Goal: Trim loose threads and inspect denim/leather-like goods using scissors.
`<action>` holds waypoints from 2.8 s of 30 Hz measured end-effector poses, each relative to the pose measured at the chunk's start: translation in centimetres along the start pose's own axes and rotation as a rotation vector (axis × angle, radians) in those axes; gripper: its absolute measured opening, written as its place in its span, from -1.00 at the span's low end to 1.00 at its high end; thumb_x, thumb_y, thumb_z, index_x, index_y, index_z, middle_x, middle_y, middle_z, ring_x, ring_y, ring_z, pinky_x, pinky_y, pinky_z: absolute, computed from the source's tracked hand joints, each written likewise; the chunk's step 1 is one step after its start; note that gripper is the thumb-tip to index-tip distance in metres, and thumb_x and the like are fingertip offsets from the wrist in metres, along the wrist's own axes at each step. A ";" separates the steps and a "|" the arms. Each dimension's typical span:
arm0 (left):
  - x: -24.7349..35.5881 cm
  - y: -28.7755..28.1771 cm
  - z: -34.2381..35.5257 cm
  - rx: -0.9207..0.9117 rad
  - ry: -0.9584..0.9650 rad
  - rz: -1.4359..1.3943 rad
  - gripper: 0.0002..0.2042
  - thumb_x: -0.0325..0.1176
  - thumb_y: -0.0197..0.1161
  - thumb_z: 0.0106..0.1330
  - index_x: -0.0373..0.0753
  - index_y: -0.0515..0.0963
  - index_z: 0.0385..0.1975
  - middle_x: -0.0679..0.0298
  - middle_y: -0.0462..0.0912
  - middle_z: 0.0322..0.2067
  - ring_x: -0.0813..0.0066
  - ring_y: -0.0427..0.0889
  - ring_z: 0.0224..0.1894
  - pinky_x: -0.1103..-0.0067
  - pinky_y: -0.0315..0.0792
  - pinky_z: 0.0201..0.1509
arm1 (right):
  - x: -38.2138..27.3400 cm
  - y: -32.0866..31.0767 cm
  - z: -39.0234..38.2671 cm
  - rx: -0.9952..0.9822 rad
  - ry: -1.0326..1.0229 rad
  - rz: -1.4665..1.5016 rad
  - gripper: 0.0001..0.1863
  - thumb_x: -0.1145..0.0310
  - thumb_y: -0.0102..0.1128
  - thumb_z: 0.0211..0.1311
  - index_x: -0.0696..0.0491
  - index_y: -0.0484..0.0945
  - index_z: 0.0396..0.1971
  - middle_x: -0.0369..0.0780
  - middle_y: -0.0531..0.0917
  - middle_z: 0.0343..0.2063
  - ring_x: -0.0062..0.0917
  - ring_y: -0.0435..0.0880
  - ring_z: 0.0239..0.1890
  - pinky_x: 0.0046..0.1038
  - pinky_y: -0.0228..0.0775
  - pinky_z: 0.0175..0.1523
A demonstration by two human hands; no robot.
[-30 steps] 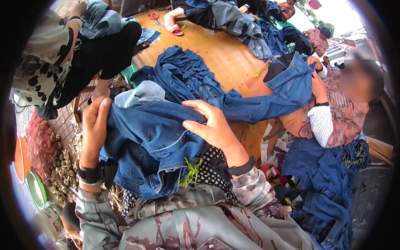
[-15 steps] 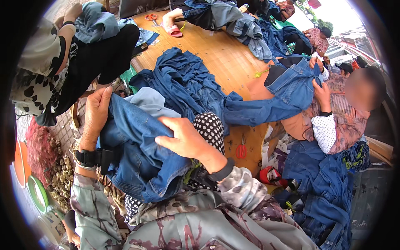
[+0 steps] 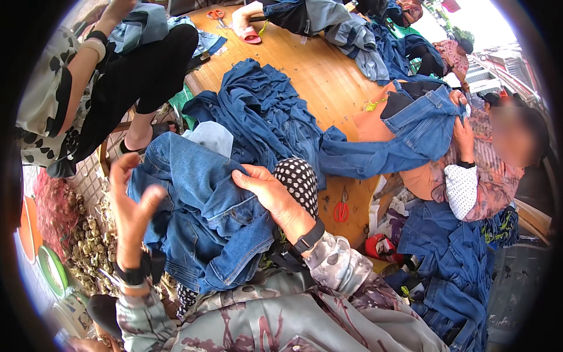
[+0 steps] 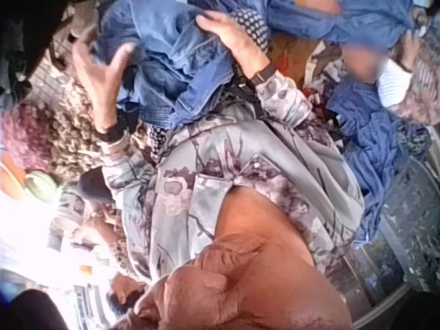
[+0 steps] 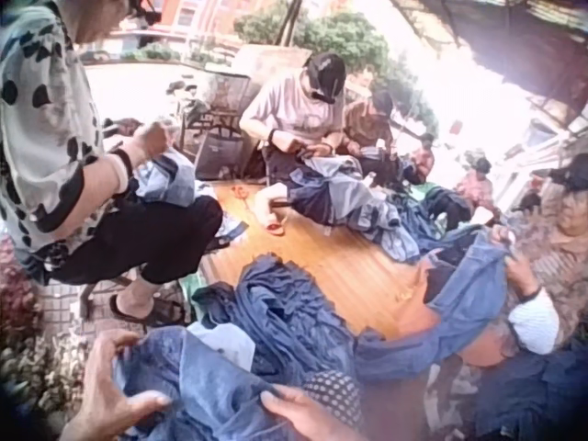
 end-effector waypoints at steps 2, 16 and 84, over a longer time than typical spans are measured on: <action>-0.2 1.5 -1.9 -0.075 0.047 0.156 -0.02 0.07 0.53 -0.25 -0.37 0.26 0.17 0.05 0.41 0.06 0.21 0.36 0.17 0.37 0.17 0.29 | -0.1 0.7 0.1 0.047 -0.023 -0.033 -0.69 0.26 0.06 0.36 0.16 0.57 -0.07 -0.32 0.68 -0.22 -0.70 0.62 -0.23 -0.62 0.42 -0.04; -5.6 3.3 -2.8 -0.176 -0.142 -0.662 -0.73 -0.61 0.16 0.03 -0.27 0.40 -0.24 0.20 0.47 0.05 0.47 0.42 0.06 0.52 0.25 0.21 | -2.4 -4.2 2.7 0.423 -0.256 -0.139 -0.76 0.29 0.10 0.33 0.15 0.63 -0.23 -0.28 0.70 -0.30 -0.67 0.65 -0.31 -0.64 0.43 -0.14; 8.4 0.8 -18.4 -0.338 0.202 0.041 -0.69 -0.56 0.32 -0.06 -0.34 0.59 -0.22 0.15 0.51 -0.39 0.19 0.51 -0.38 0.40 0.42 -0.27 | 4.9 8.4 -8.9 0.162 -0.403 -1.023 -0.47 0.39 0.38 0.05 0.13 0.33 -0.01 -0.31 0.52 -0.58 -0.69 0.55 -0.54 -0.61 0.39 -0.43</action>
Point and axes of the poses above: each hand's wrist, its own z-axis towards the middle knuckle, its own y-axis out of the palm, x = y × z, the point moved 3 cm from there along z, towards the middle knuckle
